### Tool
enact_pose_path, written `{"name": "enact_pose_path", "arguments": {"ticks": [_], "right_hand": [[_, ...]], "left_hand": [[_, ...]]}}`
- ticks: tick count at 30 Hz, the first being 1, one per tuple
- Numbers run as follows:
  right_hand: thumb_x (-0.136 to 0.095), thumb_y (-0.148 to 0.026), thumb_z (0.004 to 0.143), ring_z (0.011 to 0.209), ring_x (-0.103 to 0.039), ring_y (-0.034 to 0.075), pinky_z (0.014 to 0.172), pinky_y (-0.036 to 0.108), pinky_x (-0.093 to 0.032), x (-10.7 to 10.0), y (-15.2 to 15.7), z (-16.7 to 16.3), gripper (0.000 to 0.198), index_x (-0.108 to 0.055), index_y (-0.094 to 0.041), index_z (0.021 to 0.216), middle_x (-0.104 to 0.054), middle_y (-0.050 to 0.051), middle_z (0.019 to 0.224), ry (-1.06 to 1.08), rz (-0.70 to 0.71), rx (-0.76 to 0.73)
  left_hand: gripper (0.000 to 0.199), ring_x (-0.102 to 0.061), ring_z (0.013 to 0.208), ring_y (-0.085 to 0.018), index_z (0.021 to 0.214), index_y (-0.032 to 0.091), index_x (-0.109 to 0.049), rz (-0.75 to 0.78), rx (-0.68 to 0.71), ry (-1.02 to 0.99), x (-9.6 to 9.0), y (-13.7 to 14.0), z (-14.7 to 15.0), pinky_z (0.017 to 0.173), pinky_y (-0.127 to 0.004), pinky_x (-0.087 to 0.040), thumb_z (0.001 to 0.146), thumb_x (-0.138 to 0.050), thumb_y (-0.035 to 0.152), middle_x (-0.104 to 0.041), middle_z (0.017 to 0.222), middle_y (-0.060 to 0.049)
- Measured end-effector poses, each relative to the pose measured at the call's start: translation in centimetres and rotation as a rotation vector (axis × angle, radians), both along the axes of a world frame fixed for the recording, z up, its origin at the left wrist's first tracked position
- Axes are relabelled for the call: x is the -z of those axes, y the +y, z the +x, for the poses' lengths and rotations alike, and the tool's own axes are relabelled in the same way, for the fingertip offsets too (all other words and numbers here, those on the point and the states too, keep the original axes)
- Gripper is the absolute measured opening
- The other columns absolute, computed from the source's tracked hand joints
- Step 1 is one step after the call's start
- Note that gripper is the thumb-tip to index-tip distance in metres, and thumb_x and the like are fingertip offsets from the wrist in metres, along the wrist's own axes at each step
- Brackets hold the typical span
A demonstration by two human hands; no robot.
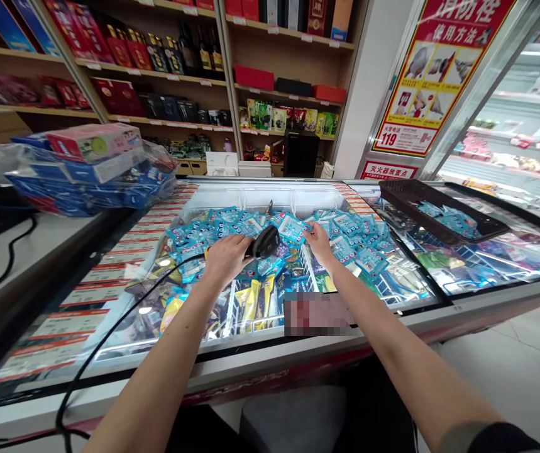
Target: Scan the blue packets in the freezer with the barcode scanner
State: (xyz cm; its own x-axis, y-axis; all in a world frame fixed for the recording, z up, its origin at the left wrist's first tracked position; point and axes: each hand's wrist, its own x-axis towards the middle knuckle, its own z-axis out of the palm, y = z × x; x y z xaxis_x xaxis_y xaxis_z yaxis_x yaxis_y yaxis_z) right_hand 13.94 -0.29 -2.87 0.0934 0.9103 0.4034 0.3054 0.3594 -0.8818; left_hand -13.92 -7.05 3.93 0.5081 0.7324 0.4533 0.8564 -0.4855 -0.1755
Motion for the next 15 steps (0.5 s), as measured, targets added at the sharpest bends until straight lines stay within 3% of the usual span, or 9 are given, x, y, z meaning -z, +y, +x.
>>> {"name": "enact_pose_path", "arguments": {"ticks": [6,15], "right_hand": [[-0.054,-0.043,0.08,0.065,-0.049,0.011,0.061,0.023,-0.039,0.6,0.5,0.1,0.037,-0.054,-0.021,0.111,-0.05,-0.004,0.073,0.034,0.018,-0.012],[-0.052,-0.043,0.081,0.072,-0.055,0.013,0.065,0.025,-0.043,0.5,0.6,0.0,0.034,-0.052,-0.023,0.107,-0.057,-0.001,0.08,0.051,-0.005,-0.047]], "left_hand": [[0.027,-0.06,0.091,-0.027,0.102,0.02,-0.059,0.003,0.004,0.031,-0.4,1.1,0.4,0.07,-0.035,-0.043,0.081,-0.056,0.037,-0.064,0.091,-0.009],[0.028,-0.059,0.094,-0.028,0.107,0.02,-0.057,0.014,0.037,-0.008,1.1,0.9,0.8,0.073,-0.037,-0.043,0.081,-0.056,0.031,-0.064,0.092,-0.009]]}}
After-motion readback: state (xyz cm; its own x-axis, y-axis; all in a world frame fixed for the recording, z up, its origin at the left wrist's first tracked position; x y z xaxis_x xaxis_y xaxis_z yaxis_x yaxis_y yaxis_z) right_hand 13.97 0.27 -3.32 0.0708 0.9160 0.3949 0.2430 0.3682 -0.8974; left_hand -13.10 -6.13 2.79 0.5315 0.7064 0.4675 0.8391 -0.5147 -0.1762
